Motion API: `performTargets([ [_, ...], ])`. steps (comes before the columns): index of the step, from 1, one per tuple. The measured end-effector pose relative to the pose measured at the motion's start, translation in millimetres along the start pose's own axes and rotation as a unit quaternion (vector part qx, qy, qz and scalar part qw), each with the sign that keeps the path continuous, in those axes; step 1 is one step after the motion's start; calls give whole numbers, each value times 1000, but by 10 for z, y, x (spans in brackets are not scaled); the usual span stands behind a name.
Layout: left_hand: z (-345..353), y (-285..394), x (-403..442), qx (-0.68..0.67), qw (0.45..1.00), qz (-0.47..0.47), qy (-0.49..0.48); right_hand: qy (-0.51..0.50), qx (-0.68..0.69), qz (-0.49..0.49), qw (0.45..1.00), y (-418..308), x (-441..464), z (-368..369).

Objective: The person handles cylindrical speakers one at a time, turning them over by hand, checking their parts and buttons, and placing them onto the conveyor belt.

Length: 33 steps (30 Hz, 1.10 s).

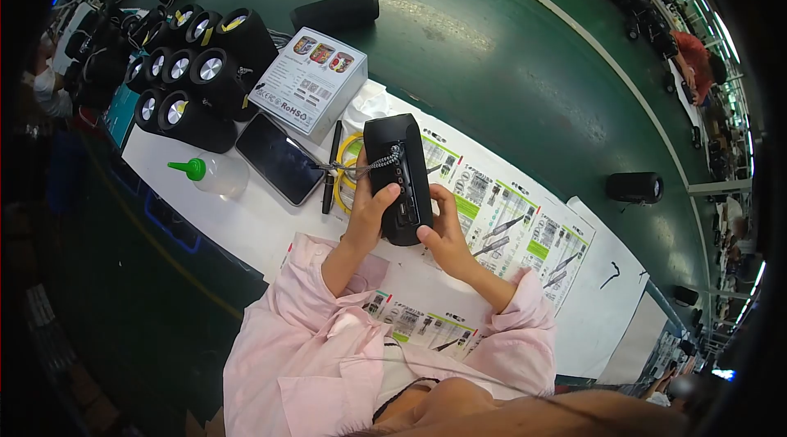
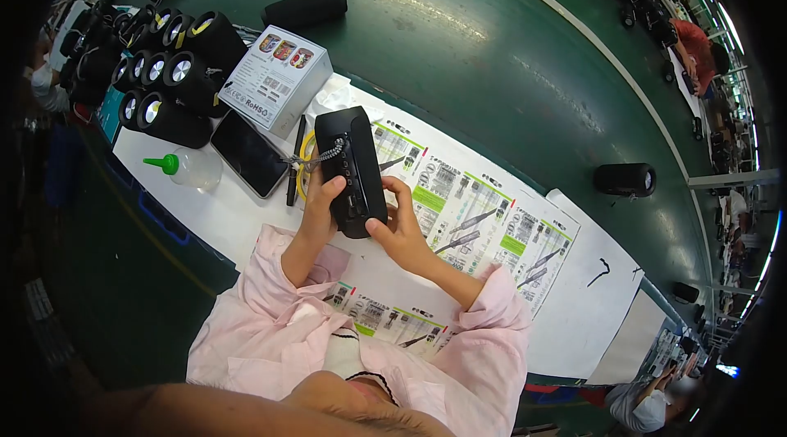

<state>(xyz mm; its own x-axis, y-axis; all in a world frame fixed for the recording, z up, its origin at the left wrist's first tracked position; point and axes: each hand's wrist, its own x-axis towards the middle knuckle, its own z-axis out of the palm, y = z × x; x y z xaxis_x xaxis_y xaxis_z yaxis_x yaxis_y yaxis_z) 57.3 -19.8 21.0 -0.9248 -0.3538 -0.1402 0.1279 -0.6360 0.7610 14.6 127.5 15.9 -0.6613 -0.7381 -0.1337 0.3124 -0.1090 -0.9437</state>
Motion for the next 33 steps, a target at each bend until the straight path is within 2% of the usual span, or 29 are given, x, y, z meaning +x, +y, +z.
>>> performTargets([
  [11, 39, 15, -11, 18, 1000, 12, -20, -23, 13, -41, 999, 116, 28, -57],
  [14, 31, 12, 7, 18, 999, 25, -29, -20, 112, 74, 991, -27, -21, 24],
  [15, 26, 5, 8, 20, 999, 22, -29, -16, 99, 75, 992, -16, -27, 18],
  [20, -4, -43, 15, 8, 999, 22, -33, -9, 34, 39, 999, 102, -31, -42],
  [23, -21, -60, 24, 27, 998, 37, -44, -2, 43, 14, 999, 168, -30, -41],
  [32, -12, -65, 13, 37, 997, 36, -51, -3, 69, 30, 997, 110, -55, -28],
  [33, -16, -67, 12, 34, 997, 37, -51, 4, 42, 11, 999, 104, -51, -10],
])
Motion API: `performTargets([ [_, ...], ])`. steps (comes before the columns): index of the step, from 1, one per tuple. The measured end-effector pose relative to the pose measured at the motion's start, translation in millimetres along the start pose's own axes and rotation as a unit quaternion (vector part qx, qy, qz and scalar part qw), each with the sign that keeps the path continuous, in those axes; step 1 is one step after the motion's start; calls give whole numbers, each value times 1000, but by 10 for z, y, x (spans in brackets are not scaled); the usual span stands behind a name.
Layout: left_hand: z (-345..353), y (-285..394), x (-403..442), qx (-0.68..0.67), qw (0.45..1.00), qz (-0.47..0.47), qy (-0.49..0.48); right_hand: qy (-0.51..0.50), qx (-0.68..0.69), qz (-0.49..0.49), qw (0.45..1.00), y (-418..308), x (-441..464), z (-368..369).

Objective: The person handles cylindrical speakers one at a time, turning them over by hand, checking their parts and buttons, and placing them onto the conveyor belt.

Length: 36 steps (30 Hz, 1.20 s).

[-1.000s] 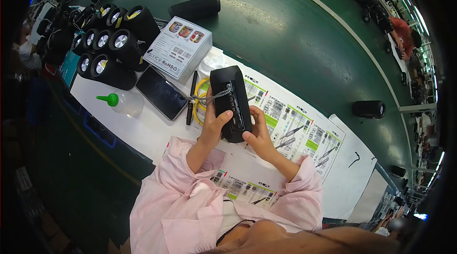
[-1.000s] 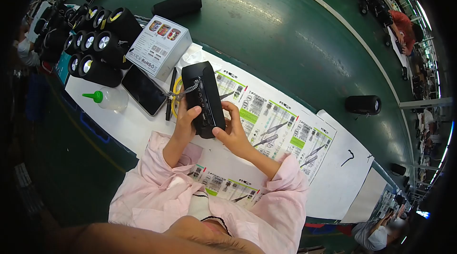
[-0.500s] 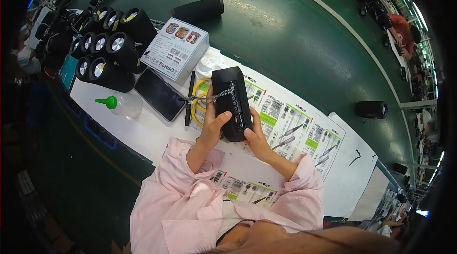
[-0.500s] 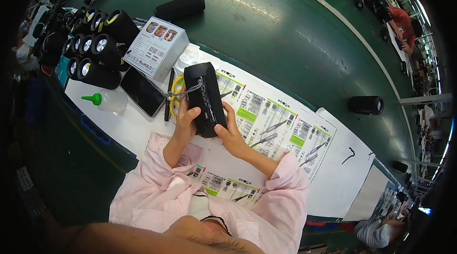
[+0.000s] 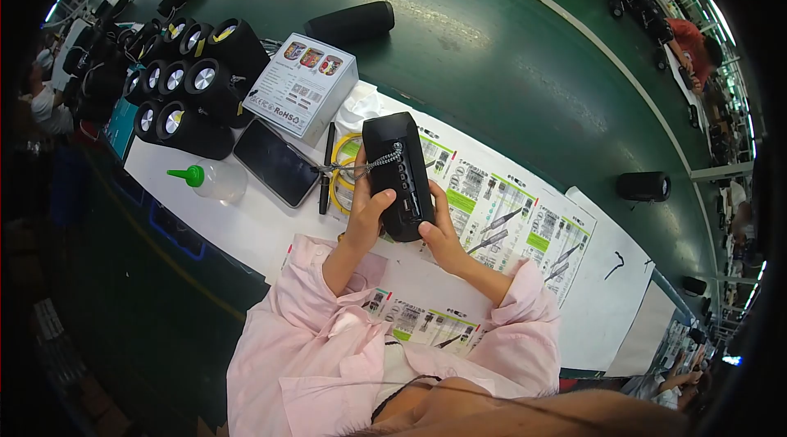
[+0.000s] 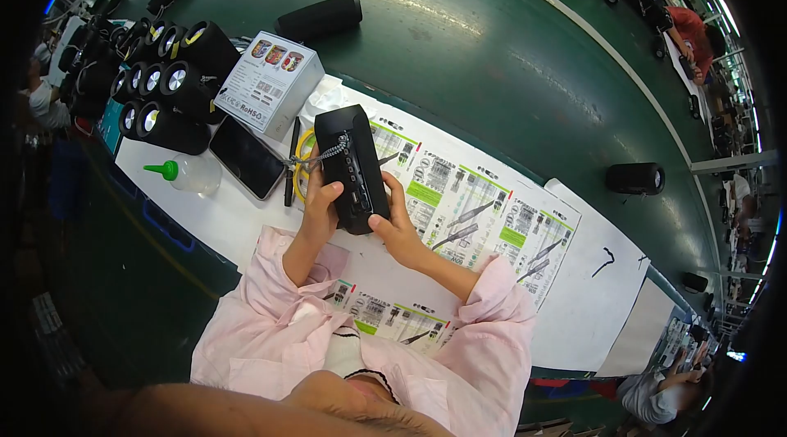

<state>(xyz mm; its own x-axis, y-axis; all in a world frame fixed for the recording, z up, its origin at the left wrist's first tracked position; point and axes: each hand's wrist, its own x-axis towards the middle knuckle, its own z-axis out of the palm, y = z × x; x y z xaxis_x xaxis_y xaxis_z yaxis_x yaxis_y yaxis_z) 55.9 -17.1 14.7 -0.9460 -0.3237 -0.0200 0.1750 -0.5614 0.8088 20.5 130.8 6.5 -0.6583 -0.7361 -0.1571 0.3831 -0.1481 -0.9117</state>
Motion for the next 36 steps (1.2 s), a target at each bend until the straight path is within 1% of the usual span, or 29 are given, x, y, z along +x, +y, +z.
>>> performTargets([
  [2, -13, -8, -3, -6, 1000, 2, 0, 13, -54, -37, 998, -15, 16, 49],
  [5, 22, 20, -17, -13, 1000, -3, 17, -10, -21, -12, 1000, -28, 11, 12],
  [8, -52, -5, -1, 57, 997, -39, 37, -14, -140, -106, 984, 3, 62, -57],
  [9, -29, 25, -9, 84, 994, -39, 52, 3, -249, -155, 956, -54, 62, -53],
  [10, 13, 82, -22, 111, 991, -38, 67, 18, -354, -203, 913, -142, 59, -39],
  [11, 33, 116, -28, 138, 986, -35, 83, 32, -454, -247, 855, -199, 70, -36],
  [12, -1, 104, -24, 108, 991, -39, 73, 40, -486, -273, 829, -199, 97, -52],
  [14, -173, 2, -12, 105, 993, -24, 46, 56, -547, -321, 771, -187, 139, -88],
  [15, -205, -9, -6, 104, 994, -17, 33, 44, -519, -320, 791, -199, 142, -98],
  [17, -216, -31, -39, 80, 995, -3, 60, 21, -461, -315, 829, -214, 145, -108],
  [18, -203, -28, -50, 68, 995, 3, 73, 8, -332, -245, 911, -204, 147, -110],
  [19, -177, -25, -57, 47, 996, 10, 76, -5, -194, -166, 967, -178, 143, -116],
  [20, -137, -18, -67, 25, 997, 17, 78, -17, -49, -82, 995, -151, 133, -125],
  [21, -104, 1, -69, 4, 997, 24, 78, -40, 3, -27, 999, -135, 124, -138],
  [23, -96, 63, -57, -5, 1000, 26, 2, -86, 108, 81, 987, -111, 121, -188],
  [24, -96, 87, -44, -9, 999, 26, -36, -79, 48, 82, 992, -140, 138, -195],
  [27, -47, 96, 4, -101, 991, 38, -76, -101, -31, -7, 994, -314, 132, -179],
  [30, -1, 74, 28, -188, 978, 34, -88, -28, -177, -94, 979, -441, 105, -238],
  [33, -13, 55, -11, -230, 971, -33, -49, 3, -241, -184, 953, -470, 93, -311],
  [34, -11, 71, -19, -201, 977, -47, -47, 14, -247, -182, 951, -499, 81, -305],
  [36, 2, 127, -26, -140, 986, -77, -42, 19, -300, -230, 925, -501, 95, -343],
])
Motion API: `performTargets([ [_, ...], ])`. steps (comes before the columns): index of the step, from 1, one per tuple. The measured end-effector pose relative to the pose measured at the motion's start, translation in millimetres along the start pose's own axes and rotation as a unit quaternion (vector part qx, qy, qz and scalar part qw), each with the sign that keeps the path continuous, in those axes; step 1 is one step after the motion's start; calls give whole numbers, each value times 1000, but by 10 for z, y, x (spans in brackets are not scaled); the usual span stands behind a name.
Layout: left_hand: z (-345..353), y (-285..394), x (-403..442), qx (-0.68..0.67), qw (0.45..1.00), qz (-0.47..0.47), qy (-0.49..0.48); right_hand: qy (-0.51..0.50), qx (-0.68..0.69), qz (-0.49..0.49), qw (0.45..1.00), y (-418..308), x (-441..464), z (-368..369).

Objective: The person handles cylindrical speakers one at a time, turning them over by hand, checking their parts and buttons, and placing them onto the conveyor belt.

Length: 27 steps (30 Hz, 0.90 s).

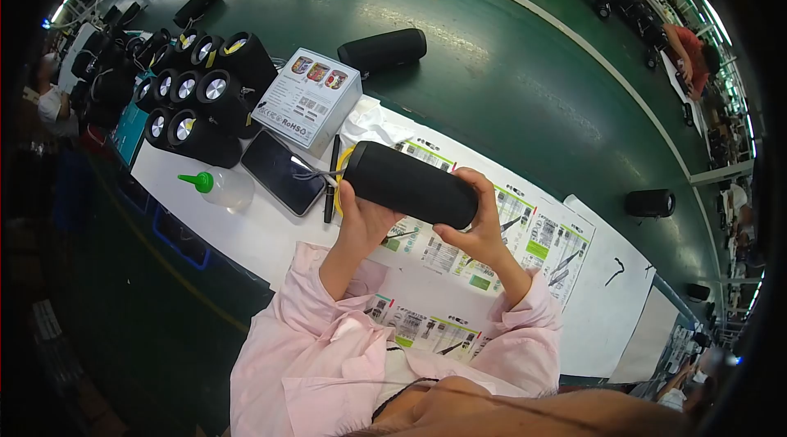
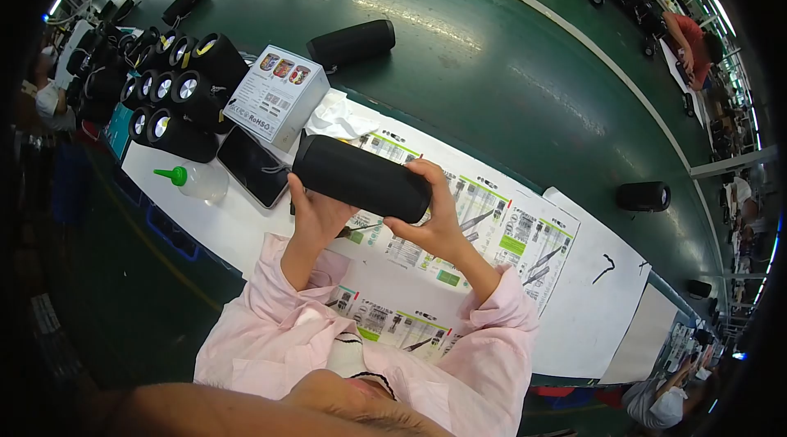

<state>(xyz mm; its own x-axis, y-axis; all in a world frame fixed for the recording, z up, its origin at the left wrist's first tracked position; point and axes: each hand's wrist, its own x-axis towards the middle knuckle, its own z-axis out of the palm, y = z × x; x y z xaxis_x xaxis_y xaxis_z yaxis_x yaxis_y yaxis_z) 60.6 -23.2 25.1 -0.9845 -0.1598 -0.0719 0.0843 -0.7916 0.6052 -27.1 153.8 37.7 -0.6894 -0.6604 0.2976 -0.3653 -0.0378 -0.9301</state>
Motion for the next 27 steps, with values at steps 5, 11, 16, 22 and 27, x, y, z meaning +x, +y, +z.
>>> performTargets([
  [5, -71, -6, 36, -31, 999, -8, -18, -6, -67, -65, 996, 33, 12, -16],
  [11, -58, 3, 28, 153, 986, -20, -66, 22, -31, -63, 997, -5, 44, -76],
  [16, 33, -40, 4, 91, 979, -136, -118, 42, -51, -155, 986, -139, 121, -214],
  [22, 46, -204, 17, -284, 914, -271, -104, 8, -171, -229, 958, -558, 88, -271],
  [27, 117, -284, -16, -351, 905, -229, -77, -42, -150, -275, 949, -667, 58, -62],
])
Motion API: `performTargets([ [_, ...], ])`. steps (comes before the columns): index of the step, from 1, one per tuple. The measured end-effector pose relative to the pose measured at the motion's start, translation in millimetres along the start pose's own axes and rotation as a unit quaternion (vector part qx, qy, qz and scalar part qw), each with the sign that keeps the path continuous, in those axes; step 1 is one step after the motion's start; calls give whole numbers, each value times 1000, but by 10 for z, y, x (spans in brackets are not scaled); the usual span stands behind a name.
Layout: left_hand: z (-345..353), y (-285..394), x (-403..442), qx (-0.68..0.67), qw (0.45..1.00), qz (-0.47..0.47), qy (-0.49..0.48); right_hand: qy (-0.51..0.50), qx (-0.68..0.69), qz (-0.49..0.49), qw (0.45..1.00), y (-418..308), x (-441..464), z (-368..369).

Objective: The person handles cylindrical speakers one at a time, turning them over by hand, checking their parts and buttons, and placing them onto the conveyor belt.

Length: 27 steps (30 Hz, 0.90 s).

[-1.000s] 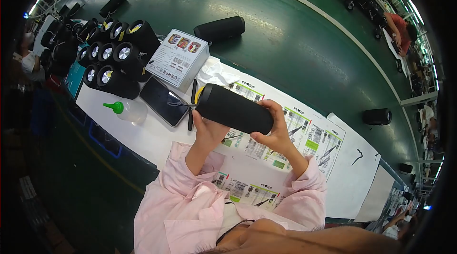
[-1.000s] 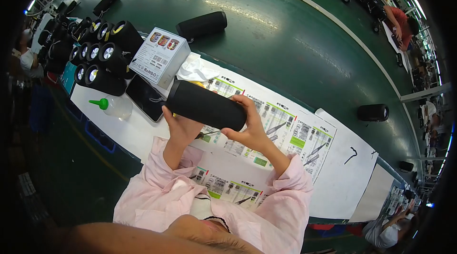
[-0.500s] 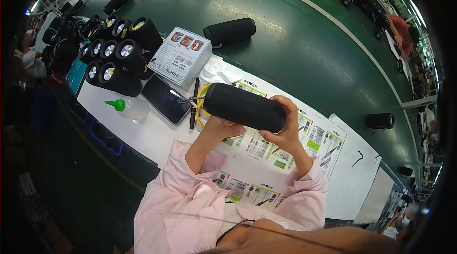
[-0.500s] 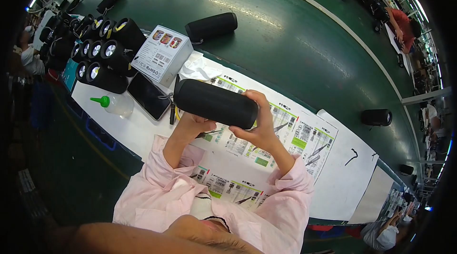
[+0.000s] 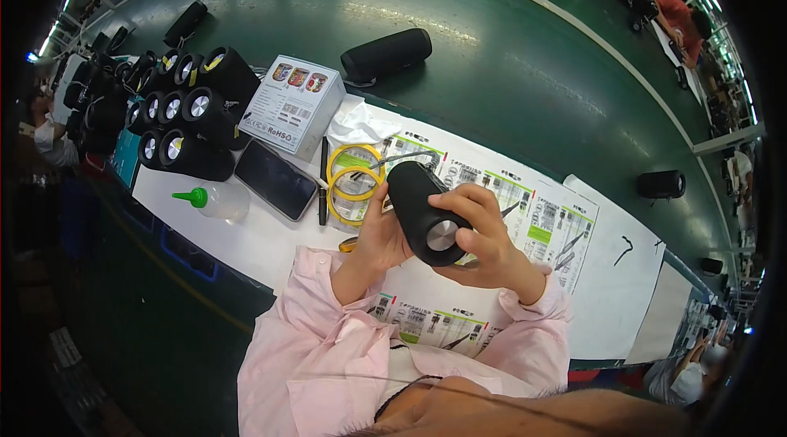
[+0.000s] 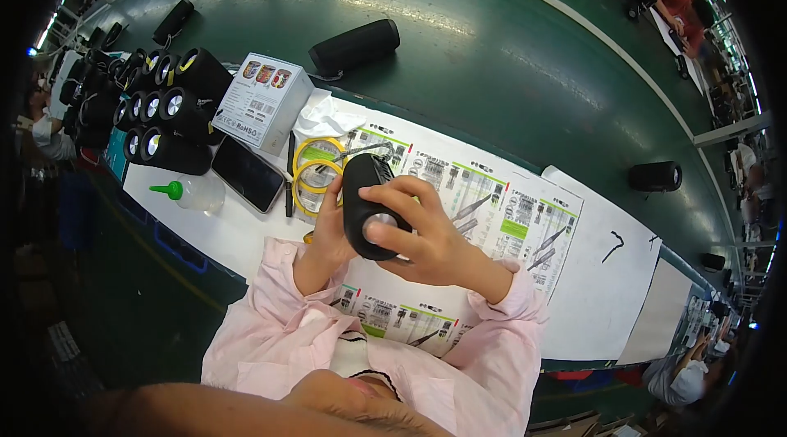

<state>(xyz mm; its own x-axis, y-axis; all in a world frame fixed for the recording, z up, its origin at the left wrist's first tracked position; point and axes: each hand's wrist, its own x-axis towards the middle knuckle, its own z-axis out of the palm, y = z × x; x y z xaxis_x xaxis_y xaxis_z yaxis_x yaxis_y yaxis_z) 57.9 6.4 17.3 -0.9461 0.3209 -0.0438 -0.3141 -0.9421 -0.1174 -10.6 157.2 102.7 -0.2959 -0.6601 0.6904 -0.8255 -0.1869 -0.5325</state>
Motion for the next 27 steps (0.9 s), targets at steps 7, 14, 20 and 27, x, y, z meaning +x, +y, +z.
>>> performTargets([
  [7, 33, -26, -22, -11, 999, 14, -36, 27, 31, 0, 999, -19, -37, 128],
  [14, 140, 31, -14, 108, 985, 95, 96, -29, 5, 3, 1000, -91, -48, 121],
  [20, 41, 150, -83, 290, 931, 219, 33, -74, -52, 1, 996, -148, -1, 133],
  [27, 112, -63, -57, 152, 978, 98, 102, -103, -39, 143, 984, 170, -63, 188],
])
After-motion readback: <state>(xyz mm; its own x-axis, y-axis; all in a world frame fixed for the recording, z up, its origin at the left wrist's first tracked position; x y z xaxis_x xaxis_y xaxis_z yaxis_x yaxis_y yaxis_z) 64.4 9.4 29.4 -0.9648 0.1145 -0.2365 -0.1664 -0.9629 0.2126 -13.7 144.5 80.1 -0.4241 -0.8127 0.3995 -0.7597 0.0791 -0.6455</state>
